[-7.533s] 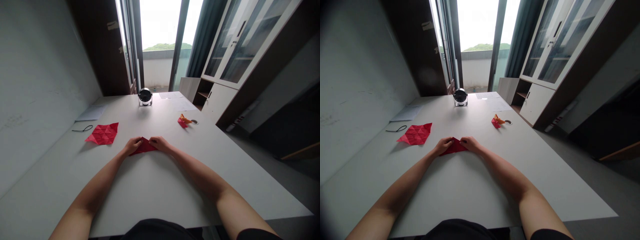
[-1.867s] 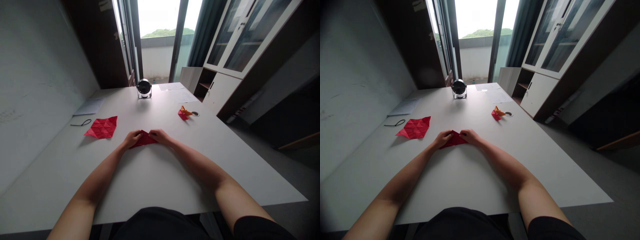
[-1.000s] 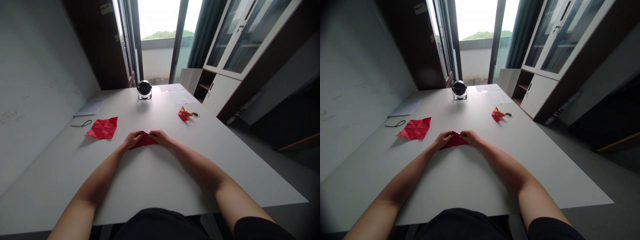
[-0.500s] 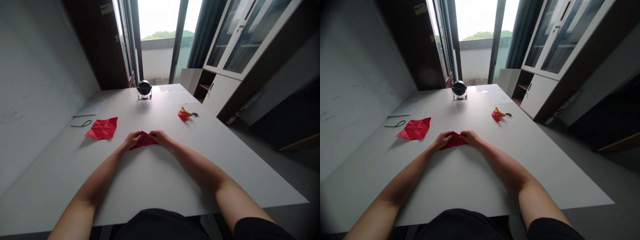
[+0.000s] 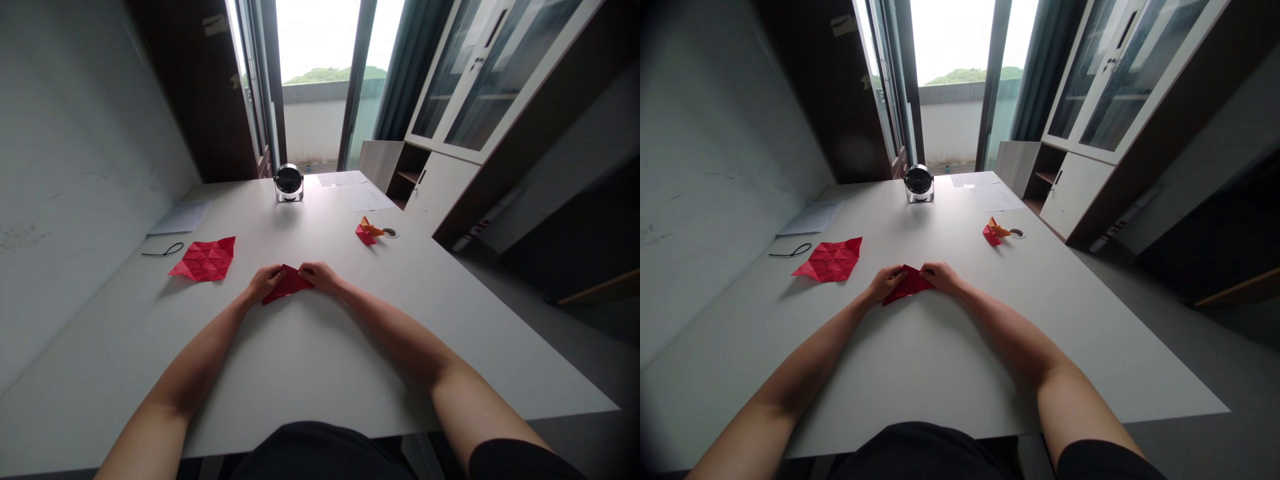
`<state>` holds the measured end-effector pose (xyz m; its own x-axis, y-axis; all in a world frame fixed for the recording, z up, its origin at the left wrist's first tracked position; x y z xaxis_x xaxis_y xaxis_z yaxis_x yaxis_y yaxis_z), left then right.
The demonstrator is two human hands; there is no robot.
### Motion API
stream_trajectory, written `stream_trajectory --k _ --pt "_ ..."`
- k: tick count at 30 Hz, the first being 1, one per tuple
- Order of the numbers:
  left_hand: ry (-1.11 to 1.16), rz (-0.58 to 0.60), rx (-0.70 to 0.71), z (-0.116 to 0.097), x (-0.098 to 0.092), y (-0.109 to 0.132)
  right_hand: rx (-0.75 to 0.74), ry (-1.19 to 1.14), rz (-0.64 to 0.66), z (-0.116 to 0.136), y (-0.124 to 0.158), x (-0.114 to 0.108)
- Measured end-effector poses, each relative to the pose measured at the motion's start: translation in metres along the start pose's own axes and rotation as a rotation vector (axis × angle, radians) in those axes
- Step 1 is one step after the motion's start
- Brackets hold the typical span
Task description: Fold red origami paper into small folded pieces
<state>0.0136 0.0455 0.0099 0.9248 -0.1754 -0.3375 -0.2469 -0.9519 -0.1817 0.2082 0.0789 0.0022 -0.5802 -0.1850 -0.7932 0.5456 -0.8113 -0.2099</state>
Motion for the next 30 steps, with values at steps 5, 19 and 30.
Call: stream_trajectory --k 5,19,30 --pt "0.042 -0.035 -0.011 -0.001 0.0 0.0 0.035 -0.042 -0.011 -0.006 -0.002 0.002" --pt "0.402 -0.092 -0.108 0.013 -0.001 -0.003 0.108 -0.285 -0.037 -0.009 -0.001 -0.009" --pt "0.433 -0.078 -0.098 0.019 -0.002 -0.007 0.196 -0.448 -0.128 -0.017 -0.001 -0.015"
Point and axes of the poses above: each hand's wrist, its own y-axis away from the middle knuckle, its own x-axis out of the palm, z = x × y, the point moved 5 cm from there along -y, towards the middle knuckle, and after that the axes turned 15 degrees about y, right-handed, at the moved point
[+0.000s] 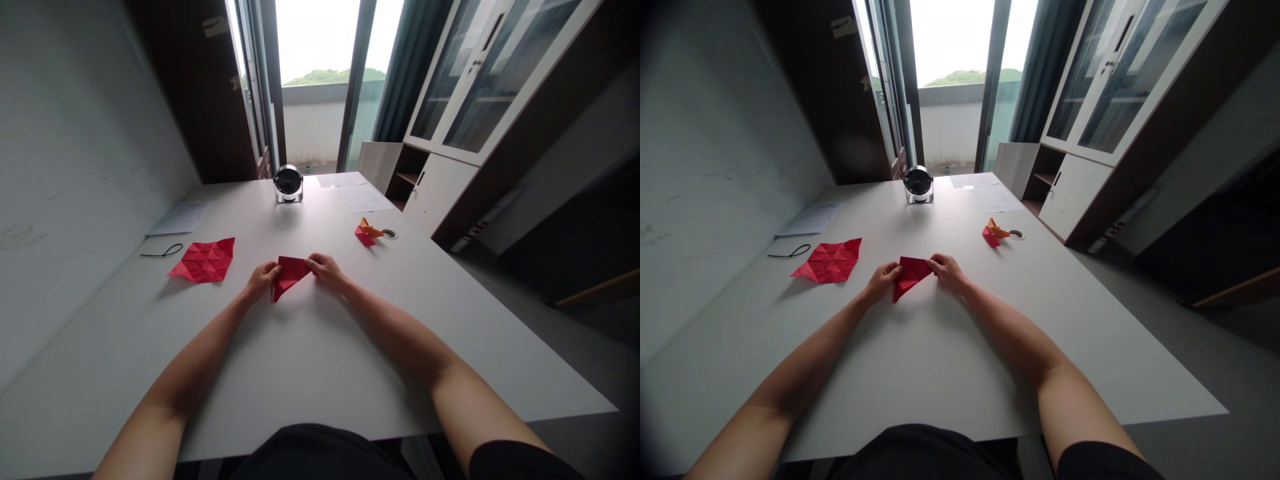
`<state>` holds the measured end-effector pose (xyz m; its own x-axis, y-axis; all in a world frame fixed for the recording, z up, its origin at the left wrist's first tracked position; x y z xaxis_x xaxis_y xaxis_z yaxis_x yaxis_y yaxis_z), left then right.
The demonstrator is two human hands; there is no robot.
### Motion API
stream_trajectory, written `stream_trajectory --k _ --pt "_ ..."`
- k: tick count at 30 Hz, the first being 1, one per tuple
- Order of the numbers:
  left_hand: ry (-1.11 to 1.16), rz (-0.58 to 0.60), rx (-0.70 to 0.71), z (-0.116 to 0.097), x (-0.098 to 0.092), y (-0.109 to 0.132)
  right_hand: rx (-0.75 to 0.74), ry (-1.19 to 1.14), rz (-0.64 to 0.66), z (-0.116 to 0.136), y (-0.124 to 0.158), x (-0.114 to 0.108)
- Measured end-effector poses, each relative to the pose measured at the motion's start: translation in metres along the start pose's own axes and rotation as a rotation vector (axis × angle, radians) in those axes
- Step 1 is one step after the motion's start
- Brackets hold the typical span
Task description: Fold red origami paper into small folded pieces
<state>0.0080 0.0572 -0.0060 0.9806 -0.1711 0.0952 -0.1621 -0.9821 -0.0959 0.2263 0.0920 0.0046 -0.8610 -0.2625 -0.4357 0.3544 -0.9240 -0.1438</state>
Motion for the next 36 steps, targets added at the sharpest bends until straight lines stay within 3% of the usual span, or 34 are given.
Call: stream_trajectory --k 12,24,36 --pt "0.089 0.016 -0.093 0.002 0.002 0.0 0.021 -0.089 -0.053 -0.004 -0.002 -0.003" --pt "0.183 0.02 -0.098 -0.006 0.004 0.004 0.007 -0.21 0.018 0.001 -0.002 -0.002" --pt "0.329 -0.08 -0.132 -0.007 -0.002 0.001 -0.022 -0.2 0.005 0.006 -0.001 -0.003"
Point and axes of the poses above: each hand's wrist, its own y-axis away from the middle knuckle, its own x-axis out of the palm, z = x × y, the point moved 5 cm from there along -y, towards the middle knuckle, and after that the axes turned 15 degrees about y, right-handed, at the moved point
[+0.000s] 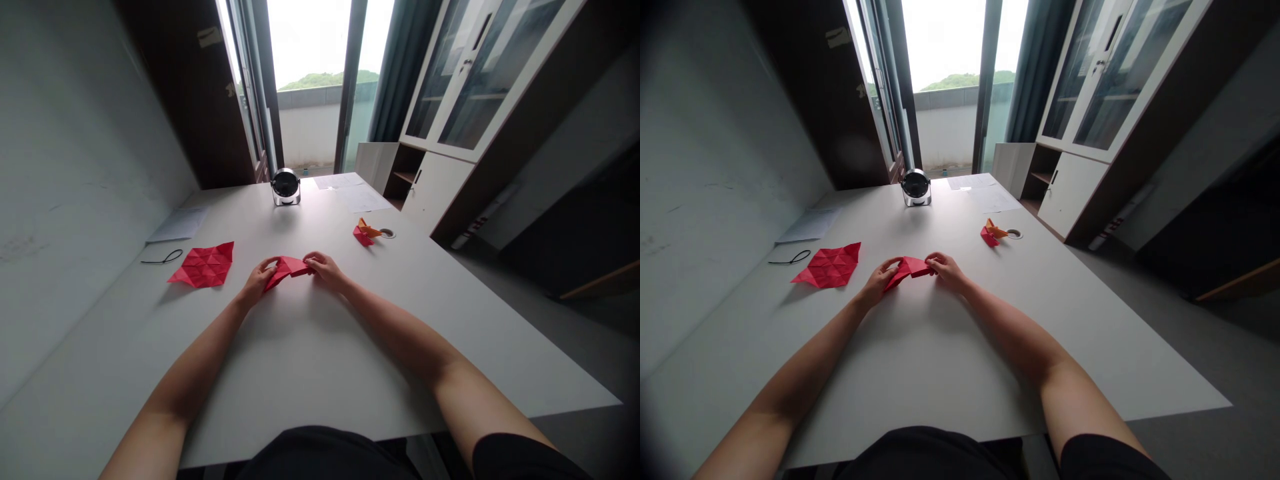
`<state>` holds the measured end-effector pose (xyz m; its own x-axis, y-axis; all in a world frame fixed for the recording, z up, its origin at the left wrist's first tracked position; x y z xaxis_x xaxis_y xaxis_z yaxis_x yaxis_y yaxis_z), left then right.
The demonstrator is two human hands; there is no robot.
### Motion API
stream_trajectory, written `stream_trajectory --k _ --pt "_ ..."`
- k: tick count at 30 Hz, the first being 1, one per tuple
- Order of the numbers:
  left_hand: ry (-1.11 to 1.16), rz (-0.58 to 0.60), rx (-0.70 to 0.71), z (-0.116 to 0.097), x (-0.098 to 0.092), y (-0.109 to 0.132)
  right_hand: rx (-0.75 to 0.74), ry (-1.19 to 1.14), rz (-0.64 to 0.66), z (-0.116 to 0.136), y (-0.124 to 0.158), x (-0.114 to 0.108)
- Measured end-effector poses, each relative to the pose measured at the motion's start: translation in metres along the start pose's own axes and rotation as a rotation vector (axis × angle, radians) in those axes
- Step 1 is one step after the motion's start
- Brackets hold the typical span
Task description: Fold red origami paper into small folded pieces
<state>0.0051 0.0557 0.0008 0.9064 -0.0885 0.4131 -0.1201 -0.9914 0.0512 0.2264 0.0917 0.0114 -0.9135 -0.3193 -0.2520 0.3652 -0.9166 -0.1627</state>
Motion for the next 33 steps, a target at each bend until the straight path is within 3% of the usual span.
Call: stream_trajectory --k 8,14,22,33 --pt "-0.011 -0.031 0.024 -0.001 -0.004 -0.002 -0.082 0.043 0.129 0.003 0.003 0.008" --pt "-0.029 -0.054 0.048 0.002 -0.006 -0.004 -0.042 -0.074 0.218 0.006 0.006 0.013" --pt "-0.139 -0.021 0.058 0.0 0.0 -0.001 0.024 -0.224 0.194 0.008 0.006 0.01" --pt "-0.202 0.121 0.041 -0.003 0.011 0.004 0.054 -0.25 0.149 0.008 0.007 0.008"
Point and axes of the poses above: each hand's wrist, its own y-axis away from the middle knuckle, its own x-axis out of the palm, z = x × y, the point moved 5 cm from there along -y, towards the middle knuckle, and after that the axes turned 15 degrees about y, right-handed, at the moved point
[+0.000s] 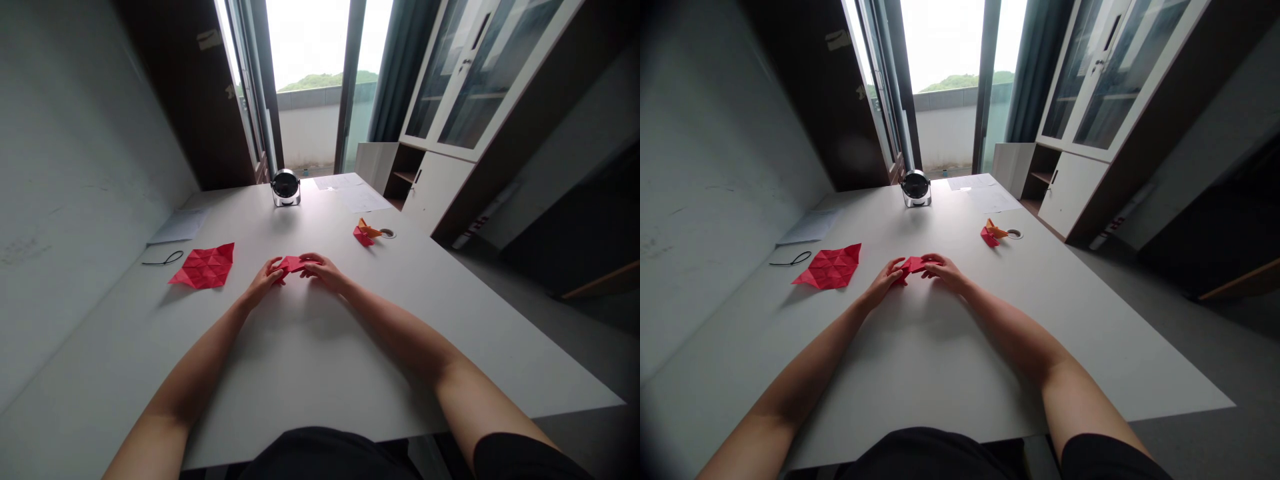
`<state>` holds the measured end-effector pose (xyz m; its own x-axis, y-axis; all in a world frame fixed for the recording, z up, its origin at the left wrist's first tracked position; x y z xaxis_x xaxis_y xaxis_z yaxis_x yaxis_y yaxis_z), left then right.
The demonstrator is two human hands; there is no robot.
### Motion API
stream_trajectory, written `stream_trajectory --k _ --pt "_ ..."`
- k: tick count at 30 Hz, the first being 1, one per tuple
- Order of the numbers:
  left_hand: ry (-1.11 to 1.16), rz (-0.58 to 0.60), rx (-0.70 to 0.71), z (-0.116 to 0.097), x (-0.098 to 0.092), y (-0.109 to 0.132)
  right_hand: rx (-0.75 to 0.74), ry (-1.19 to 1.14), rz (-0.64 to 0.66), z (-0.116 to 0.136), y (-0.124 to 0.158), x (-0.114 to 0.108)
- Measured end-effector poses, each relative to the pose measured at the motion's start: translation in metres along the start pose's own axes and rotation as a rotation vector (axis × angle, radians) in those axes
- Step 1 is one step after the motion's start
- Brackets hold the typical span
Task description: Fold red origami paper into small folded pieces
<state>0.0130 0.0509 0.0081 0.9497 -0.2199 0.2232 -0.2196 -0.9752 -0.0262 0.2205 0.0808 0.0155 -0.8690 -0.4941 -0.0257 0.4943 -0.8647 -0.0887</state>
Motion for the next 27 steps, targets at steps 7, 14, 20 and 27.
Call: stream_trajectory --k 7,14,20,27 --pt "-0.04 -0.005 0.006 0.007 -0.002 -0.004 -0.006 0.009 0.02 -0.001 0.0 0.0" --pt "-0.062 -0.004 0.019 0.006 -0.001 -0.003 -0.022 0.085 -0.008 0.001 0.002 0.0" --pt "-0.071 -0.022 0.022 0.0 0.004 -0.001 -0.044 0.139 -0.019 -0.001 0.0 0.003" --pt "-0.438 -0.158 0.087 -0.008 -0.001 0.005 -0.095 0.261 -0.066 -0.007 -0.005 0.001"
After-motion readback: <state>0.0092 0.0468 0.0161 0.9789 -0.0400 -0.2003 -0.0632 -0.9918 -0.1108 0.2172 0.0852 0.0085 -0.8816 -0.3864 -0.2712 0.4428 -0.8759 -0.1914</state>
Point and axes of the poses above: each hand's wrist, its own y-axis away from the middle knuckle, its own x-axis out of the palm, z = x × y, the point moved 5 cm from there along -y, towards the middle knuckle, and after that the axes turned 15 degrees about y, right-handed, at the moved point
